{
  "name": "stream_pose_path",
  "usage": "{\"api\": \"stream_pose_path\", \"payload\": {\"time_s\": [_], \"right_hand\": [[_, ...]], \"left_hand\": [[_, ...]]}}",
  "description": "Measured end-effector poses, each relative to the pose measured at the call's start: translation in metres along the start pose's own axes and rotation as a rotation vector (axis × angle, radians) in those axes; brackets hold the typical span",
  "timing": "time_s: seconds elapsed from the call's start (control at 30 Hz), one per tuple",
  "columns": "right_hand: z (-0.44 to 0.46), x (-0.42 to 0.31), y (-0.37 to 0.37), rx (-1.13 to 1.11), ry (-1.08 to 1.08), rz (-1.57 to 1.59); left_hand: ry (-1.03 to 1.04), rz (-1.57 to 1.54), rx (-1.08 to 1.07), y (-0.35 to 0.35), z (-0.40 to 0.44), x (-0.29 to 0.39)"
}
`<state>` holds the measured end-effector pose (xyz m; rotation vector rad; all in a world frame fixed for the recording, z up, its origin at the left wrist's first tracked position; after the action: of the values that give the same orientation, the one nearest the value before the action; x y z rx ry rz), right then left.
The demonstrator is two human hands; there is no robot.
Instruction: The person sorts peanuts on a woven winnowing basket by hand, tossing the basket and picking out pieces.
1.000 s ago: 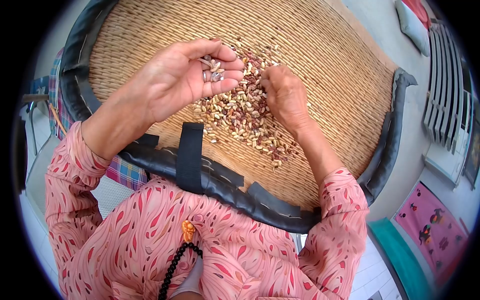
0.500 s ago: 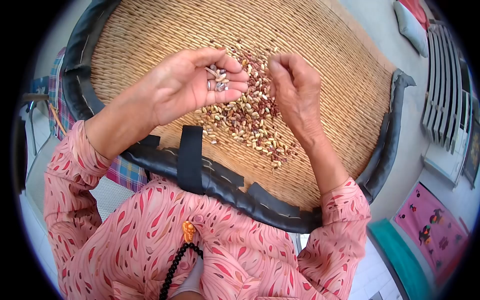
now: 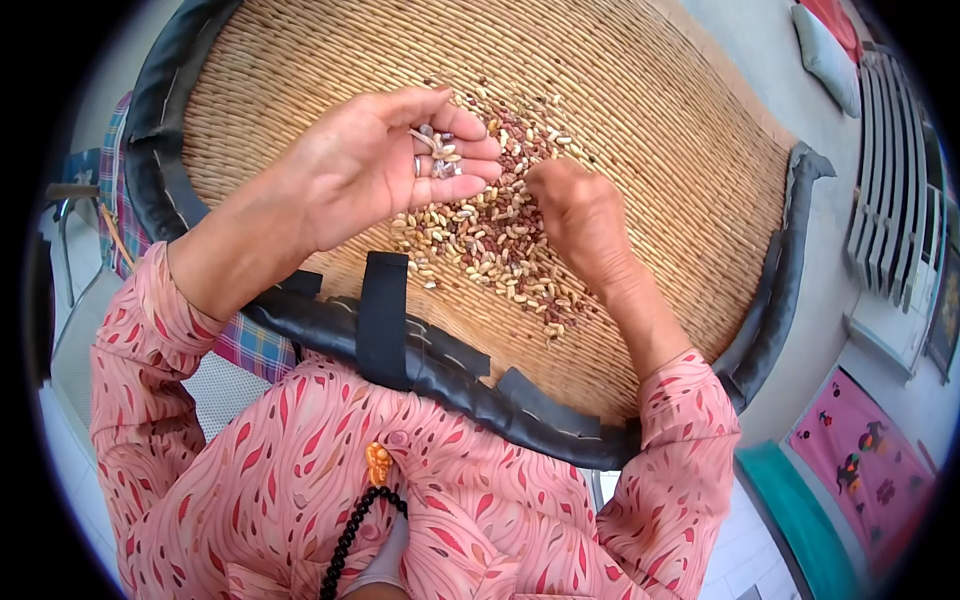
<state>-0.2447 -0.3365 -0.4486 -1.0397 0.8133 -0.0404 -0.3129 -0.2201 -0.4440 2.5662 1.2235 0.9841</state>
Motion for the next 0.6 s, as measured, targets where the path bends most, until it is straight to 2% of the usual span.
{"api": "stream_pose_path", "payload": {"time_s": [0.03, 0.13, 0.17, 0.27, 0.4, 0.5, 0.6], "right_hand": [[0.003, 0.013, -0.003, -0.021, 0.129, 0.028], [0.007, 0.023, -0.021, 0.002, 0.129, -0.119], [0.009, 0.016, -0.026, 0.020, 0.029, -0.236], [0.010, 0.023, -0.032, 0.005, 0.009, -0.394], [0.015, 0.025, -0.038, -0.007, 0.123, -0.277], [0.009, 0.029, -0.027, -0.140, 0.123, -0.193], [-0.004, 0.039, -0.004, -0.457, 0.165, -0.178]], "left_hand": [[0.013, 0.009, -0.008, 0.001, -0.001, 0.002], [0.038, 0.024, 0.012, 0.001, -0.001, 0.005], [0.041, 0.024, 0.008, 0.001, -0.001, 0.005], [0.046, 0.020, 0.002, 0.000, 0.000, 0.005], [0.043, 0.024, -0.010, 0.002, -0.001, 0.005], [0.037, 0.025, -0.010, 0.002, -0.002, 0.004], [0.019, 0.012, -0.011, 0.000, 0.000, 0.002]]}}
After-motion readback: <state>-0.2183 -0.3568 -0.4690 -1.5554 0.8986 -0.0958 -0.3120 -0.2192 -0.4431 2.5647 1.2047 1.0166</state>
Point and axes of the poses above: each hand's wrist, its own z-axis towards the middle knuckle, its own y-axis out of the palm, x = y × z, the point moved 10 cm from there along z, towards the middle knuckle, and after that the axes turned 14 degrees about x, right-handed, at the moved point
